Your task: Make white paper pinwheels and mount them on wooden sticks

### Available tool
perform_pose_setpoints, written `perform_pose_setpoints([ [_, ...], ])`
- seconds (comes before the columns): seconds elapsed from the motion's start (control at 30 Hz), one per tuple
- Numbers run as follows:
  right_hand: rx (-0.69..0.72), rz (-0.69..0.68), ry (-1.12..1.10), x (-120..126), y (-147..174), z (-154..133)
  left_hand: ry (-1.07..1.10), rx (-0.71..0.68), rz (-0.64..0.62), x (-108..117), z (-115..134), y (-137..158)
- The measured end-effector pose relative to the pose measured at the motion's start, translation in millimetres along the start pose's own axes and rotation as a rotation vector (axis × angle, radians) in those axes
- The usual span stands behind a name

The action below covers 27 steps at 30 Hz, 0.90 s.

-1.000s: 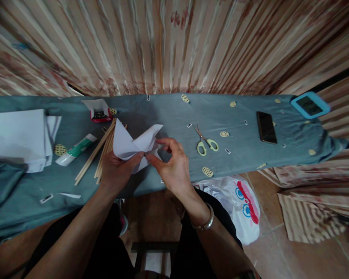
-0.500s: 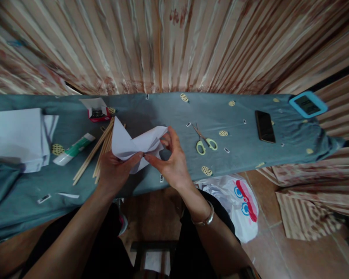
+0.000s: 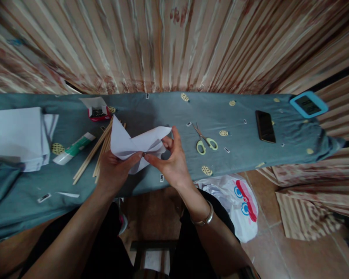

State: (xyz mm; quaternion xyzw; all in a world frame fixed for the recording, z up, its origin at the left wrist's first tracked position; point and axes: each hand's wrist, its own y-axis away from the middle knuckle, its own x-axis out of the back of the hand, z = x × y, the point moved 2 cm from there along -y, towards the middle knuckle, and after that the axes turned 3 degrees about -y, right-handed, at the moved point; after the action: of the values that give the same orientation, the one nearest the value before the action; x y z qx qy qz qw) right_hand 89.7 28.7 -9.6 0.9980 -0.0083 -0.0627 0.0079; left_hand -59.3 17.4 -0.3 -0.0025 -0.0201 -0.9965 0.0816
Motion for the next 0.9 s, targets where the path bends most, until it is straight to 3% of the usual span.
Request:
perform_pose_setpoints([
  [0.37,-0.15,-0.033,-0.104,-4,3,-13,0.049,0.037,0.018,-1,1,0],
  [0.9,-0.152,-0.011,-0.072,-6,6,-10,0.076,0.058,0.054,-3,-4,0],
])
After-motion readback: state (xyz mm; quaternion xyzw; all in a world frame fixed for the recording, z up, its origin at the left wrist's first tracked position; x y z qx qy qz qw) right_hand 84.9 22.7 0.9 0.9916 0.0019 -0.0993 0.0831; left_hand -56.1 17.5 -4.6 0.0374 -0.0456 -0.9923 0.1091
